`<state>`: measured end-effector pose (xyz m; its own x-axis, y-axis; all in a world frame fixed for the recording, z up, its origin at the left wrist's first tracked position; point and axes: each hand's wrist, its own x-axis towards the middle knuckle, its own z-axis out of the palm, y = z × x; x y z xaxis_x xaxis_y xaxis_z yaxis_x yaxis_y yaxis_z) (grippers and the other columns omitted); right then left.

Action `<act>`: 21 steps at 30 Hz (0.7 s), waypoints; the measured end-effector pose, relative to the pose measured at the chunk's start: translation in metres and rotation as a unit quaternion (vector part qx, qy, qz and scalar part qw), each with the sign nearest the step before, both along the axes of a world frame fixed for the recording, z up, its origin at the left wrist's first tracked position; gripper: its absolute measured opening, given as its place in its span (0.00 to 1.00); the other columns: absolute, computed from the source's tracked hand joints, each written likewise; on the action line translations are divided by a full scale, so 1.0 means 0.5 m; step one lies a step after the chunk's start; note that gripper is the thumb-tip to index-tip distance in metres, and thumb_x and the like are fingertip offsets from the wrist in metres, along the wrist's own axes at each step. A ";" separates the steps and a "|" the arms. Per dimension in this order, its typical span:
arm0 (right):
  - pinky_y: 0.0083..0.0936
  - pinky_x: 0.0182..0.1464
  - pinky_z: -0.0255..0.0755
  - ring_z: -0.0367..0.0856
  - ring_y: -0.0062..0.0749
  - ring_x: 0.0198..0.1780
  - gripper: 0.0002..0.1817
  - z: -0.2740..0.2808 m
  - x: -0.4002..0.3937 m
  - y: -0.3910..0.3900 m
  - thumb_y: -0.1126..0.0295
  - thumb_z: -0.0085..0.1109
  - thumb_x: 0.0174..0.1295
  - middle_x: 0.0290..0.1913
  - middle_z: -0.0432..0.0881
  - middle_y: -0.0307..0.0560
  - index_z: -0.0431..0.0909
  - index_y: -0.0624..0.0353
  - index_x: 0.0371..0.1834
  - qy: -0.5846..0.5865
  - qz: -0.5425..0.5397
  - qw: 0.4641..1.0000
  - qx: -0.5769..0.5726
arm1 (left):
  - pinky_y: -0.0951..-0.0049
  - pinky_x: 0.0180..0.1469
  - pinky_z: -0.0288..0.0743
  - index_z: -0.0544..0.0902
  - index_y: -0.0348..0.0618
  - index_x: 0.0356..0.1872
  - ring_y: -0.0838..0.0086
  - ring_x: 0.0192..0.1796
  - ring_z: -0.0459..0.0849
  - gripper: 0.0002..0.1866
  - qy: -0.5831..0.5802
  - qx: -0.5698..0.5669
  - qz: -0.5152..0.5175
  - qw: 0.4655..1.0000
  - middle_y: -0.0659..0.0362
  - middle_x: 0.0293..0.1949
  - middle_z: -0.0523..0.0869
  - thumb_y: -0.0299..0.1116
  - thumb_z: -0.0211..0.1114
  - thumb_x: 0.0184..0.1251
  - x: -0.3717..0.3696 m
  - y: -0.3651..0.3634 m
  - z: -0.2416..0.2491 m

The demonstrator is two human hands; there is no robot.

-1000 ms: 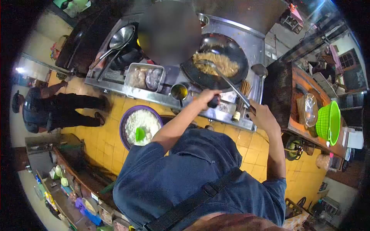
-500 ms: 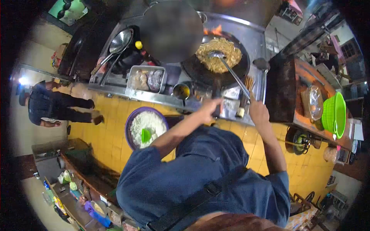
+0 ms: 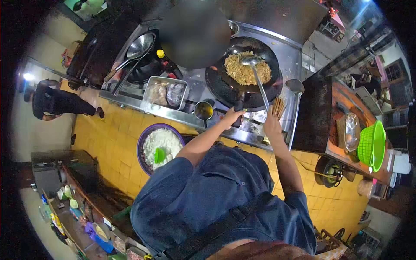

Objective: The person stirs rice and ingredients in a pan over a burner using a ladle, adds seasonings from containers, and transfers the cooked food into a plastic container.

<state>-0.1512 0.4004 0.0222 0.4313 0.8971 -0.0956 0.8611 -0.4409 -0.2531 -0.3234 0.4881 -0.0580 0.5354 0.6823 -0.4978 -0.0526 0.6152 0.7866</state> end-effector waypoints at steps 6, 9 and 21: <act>0.49 0.42 0.71 0.77 0.63 0.40 0.23 0.148 0.046 -0.021 0.65 0.42 0.62 0.35 0.78 0.70 0.60 0.59 0.60 0.068 -0.032 0.995 -0.063 | 0.74 0.19 0.72 0.74 0.42 0.33 0.78 0.19 0.75 0.07 0.019 -0.016 -0.008 1.000 0.62 0.20 0.75 0.32 0.62 0.60 -0.010 0.012 0.002; 0.51 0.42 0.70 0.76 0.64 0.40 0.21 -0.046 -0.003 -0.018 0.65 0.44 0.61 0.34 0.77 0.73 0.62 0.61 0.56 0.150 -0.081 0.983 0.067 | 0.74 0.19 0.73 0.74 0.43 0.33 0.78 0.19 0.75 0.07 -0.010 -0.024 -0.009 1.000 0.63 0.20 0.75 0.32 0.62 0.60 -0.014 0.007 -0.003; 0.45 0.34 0.73 0.78 0.60 0.34 0.21 0.228 0.037 -0.112 0.69 0.50 0.57 0.29 0.77 0.68 0.69 0.59 0.55 0.011 0.139 0.990 -0.031 | 0.73 0.22 0.72 0.75 0.41 0.27 0.75 0.19 0.76 0.06 -0.062 -0.052 -0.012 0.997 0.60 0.19 0.76 0.30 0.63 0.56 -0.016 0.013 -0.012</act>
